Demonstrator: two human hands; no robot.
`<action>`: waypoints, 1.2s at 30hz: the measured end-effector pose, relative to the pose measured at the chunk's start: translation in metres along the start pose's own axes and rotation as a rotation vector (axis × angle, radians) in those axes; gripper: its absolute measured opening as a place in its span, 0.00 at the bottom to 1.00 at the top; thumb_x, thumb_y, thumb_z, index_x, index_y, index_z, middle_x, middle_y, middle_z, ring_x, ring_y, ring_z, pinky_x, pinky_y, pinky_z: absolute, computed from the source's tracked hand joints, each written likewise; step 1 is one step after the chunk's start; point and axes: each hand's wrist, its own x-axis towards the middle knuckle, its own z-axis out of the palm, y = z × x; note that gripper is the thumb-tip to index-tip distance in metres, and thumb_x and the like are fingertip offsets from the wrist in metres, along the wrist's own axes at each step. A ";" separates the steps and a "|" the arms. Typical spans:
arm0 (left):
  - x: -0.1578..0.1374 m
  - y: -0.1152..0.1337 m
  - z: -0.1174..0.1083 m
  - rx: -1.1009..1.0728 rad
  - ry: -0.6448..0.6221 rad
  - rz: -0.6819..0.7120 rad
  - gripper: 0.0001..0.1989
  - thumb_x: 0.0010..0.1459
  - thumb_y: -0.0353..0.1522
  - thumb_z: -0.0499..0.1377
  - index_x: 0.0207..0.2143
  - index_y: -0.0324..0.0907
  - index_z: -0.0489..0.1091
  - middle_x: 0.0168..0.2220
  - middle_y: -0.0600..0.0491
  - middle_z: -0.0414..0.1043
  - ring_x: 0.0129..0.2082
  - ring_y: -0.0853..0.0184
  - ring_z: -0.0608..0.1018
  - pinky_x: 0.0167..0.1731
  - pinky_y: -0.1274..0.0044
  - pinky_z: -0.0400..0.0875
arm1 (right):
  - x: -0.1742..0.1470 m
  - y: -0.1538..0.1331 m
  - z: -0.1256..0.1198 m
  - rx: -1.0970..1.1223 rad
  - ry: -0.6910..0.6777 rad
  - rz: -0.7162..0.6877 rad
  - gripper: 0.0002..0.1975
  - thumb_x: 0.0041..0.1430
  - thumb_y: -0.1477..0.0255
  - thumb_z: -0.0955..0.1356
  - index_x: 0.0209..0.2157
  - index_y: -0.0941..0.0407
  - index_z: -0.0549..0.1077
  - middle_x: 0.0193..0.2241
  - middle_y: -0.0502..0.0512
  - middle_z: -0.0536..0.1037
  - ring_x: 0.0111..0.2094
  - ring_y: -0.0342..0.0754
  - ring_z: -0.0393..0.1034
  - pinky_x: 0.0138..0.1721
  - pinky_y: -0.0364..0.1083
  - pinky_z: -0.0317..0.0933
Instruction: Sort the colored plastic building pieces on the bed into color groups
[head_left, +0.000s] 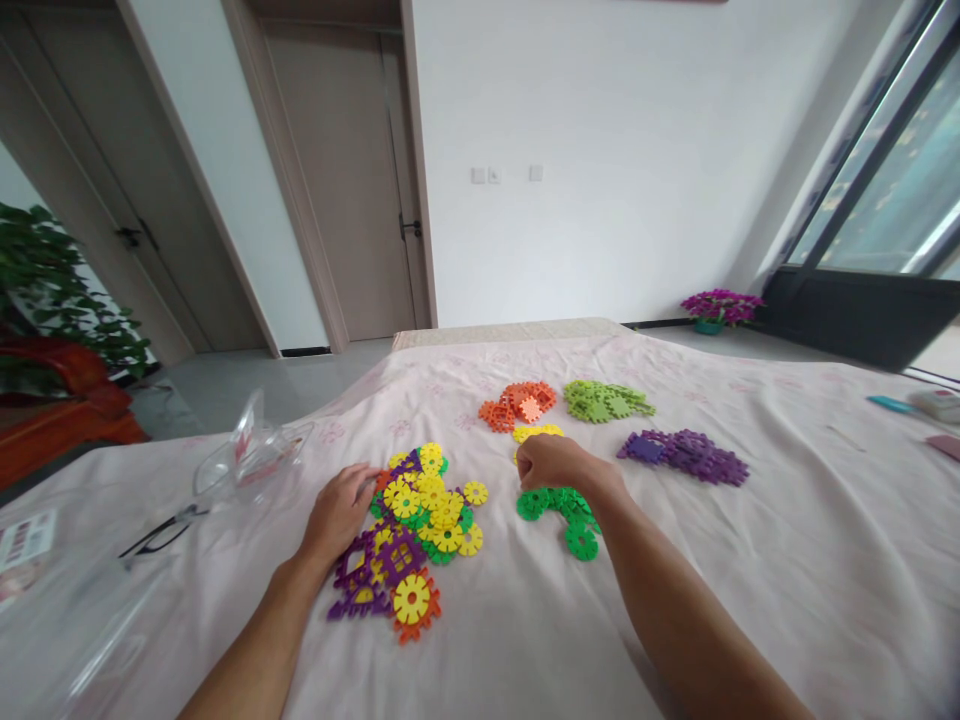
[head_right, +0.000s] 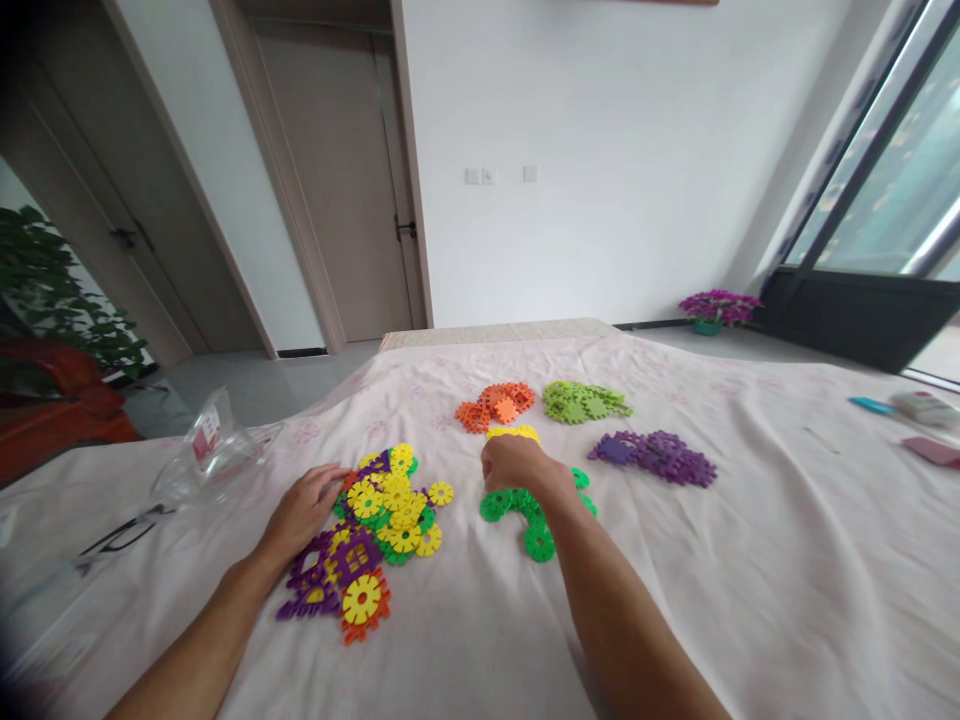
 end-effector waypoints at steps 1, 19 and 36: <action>0.000 0.000 0.000 -0.002 0.000 0.001 0.19 0.63 0.38 0.48 0.47 0.44 0.74 0.53 0.49 0.72 0.55 0.61 0.72 0.58 0.67 0.63 | 0.000 -0.007 0.002 0.023 0.004 -0.037 0.07 0.42 0.72 0.73 0.28 0.53 0.80 0.27 0.52 0.80 0.28 0.46 0.71 0.26 0.42 0.53; -0.001 0.004 -0.002 0.000 0.019 0.002 0.18 0.62 0.37 0.49 0.47 0.44 0.74 0.53 0.48 0.72 0.54 0.60 0.73 0.57 0.65 0.64 | 0.010 -0.072 0.047 0.148 0.029 -0.241 0.23 0.41 0.58 0.76 0.39 0.52 0.74 0.37 0.49 0.78 0.36 0.46 0.69 0.26 0.41 0.49; 0.000 0.001 0.000 0.001 -0.001 0.008 0.19 0.63 0.38 0.48 0.49 0.44 0.74 0.54 0.48 0.71 0.55 0.60 0.72 0.58 0.66 0.63 | 0.003 -0.041 0.011 0.404 0.041 -0.174 0.08 0.48 0.75 0.71 0.33 0.57 0.77 0.28 0.48 0.77 0.27 0.39 0.66 0.26 0.39 0.52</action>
